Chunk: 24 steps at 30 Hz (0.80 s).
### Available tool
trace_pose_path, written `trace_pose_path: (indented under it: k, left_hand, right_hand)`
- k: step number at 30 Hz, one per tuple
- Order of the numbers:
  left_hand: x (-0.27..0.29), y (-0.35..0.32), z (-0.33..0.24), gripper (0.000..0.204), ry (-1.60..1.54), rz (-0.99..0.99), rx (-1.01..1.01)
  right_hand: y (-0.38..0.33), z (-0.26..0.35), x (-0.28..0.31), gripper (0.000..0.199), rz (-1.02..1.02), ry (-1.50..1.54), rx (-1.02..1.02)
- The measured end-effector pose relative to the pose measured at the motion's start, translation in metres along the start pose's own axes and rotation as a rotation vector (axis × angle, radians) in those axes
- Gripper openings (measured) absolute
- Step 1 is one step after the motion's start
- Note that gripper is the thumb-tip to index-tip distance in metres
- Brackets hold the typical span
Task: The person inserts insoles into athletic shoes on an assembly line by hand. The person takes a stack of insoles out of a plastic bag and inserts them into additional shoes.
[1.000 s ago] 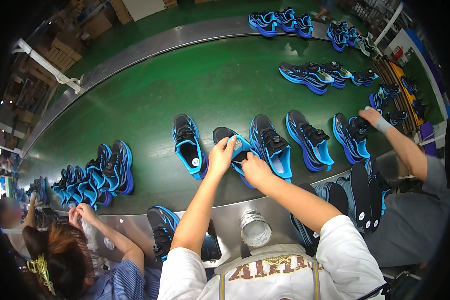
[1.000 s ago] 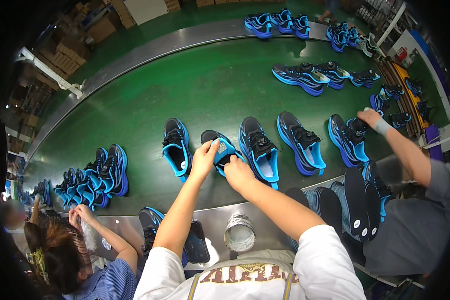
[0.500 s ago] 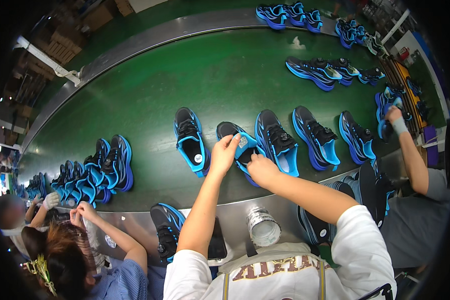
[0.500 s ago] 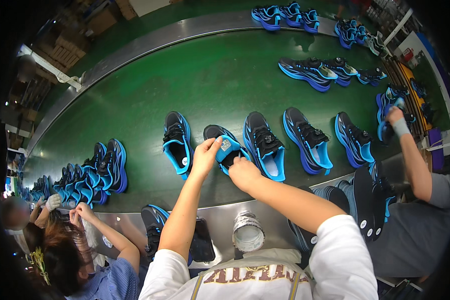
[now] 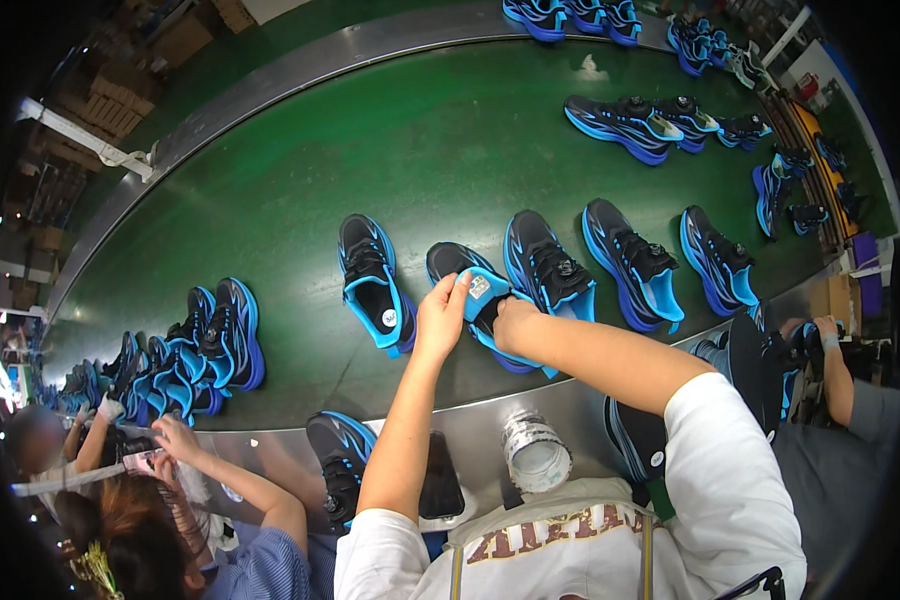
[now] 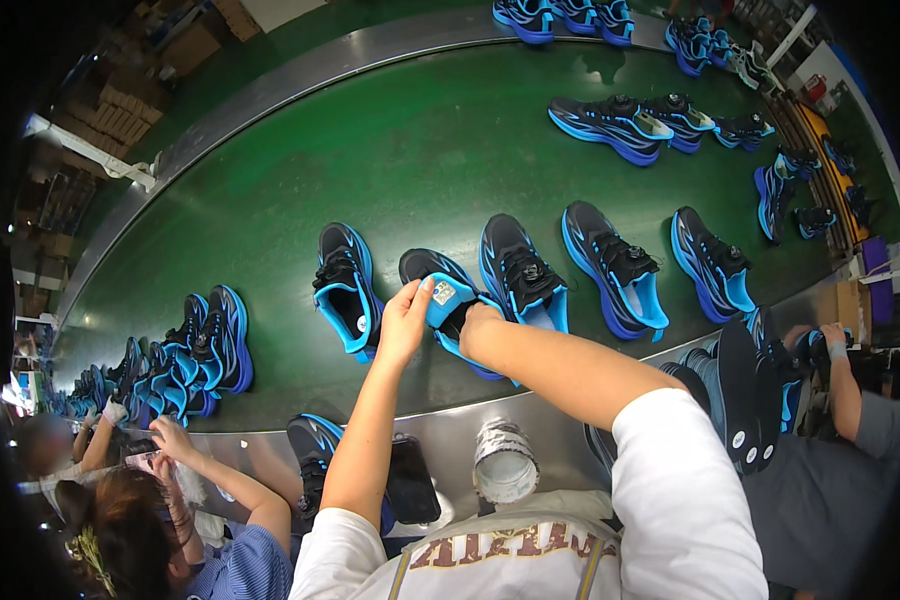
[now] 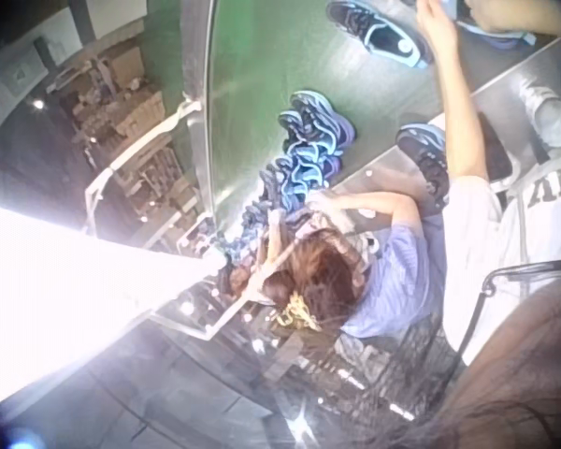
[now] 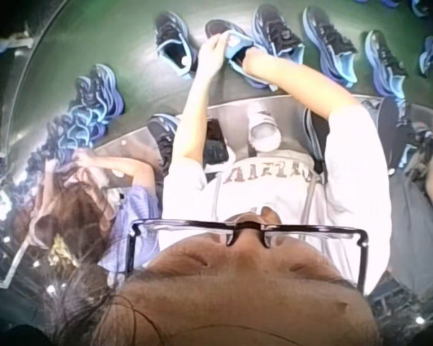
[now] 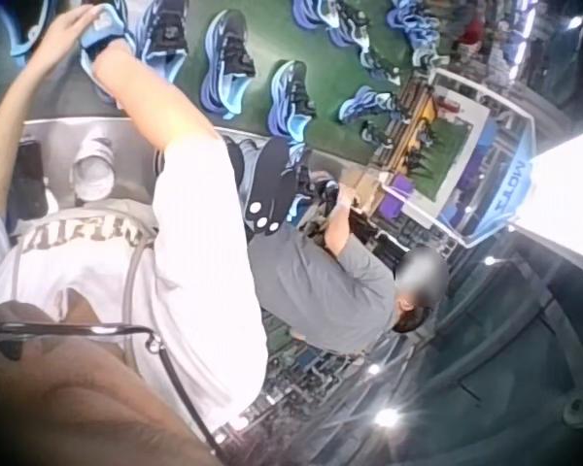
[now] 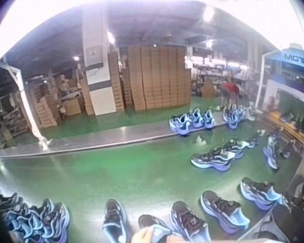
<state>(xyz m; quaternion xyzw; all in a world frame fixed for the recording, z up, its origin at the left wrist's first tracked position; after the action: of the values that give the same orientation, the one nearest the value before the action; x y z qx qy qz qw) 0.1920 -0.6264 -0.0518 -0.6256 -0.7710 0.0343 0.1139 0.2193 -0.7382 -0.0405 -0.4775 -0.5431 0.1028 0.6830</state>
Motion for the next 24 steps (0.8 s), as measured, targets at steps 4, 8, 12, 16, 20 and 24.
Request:
trace_pose_path:
  k: [4,8,12,16,20,24]
  left_hand:
    - [-0.006,-0.001,-0.004,0.030,-0.025,-0.019,-0.031]
    - [-0.007,-0.001,-0.004,0.024,0.345,-0.330,-0.345]
    - [-0.011,-0.001,-0.012,0.030,0.521,-0.090,-0.602]
    - [-0.002,0.000,-0.023,0.032,0.636,0.142,-0.589]
    - [-0.008,0.004,-0.028,0.035,0.694,0.257,-0.540]
    - [-0.005,-0.001,-0.025,0.031,0.686,0.266,-0.508]
  right_hand:
    - [0.023,-0.003,-0.034,0.026,-0.022,-0.172,0.019]
    - [0.003,-0.004,0.006,0.026,0.087,-0.149,0.240]
    - [-0.007,-0.010,-0.012,0.025,-0.033,-0.260,0.306]
    - [-0.055,-0.009,0.010,0.052,0.114,0.172,0.291]
    - [-0.052,-0.002,-0.016,0.055,-0.033,0.170,0.150]
    - [-0.083,0.005,-0.063,0.016,-1.235,0.455,0.071]
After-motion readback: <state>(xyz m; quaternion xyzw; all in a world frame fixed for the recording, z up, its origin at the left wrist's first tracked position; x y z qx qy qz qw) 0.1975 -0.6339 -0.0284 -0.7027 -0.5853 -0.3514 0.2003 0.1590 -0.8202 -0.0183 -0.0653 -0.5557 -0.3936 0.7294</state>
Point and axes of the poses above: each hand's wrist, its own y-axis towards the middle knuckle, its own x-axis out of the back of the hand, z = x × y, the point moved 1 cm from there along y, towards the middle knuckle, and after that the axes turned 6 degrees about -y, right-handed, at the moved point
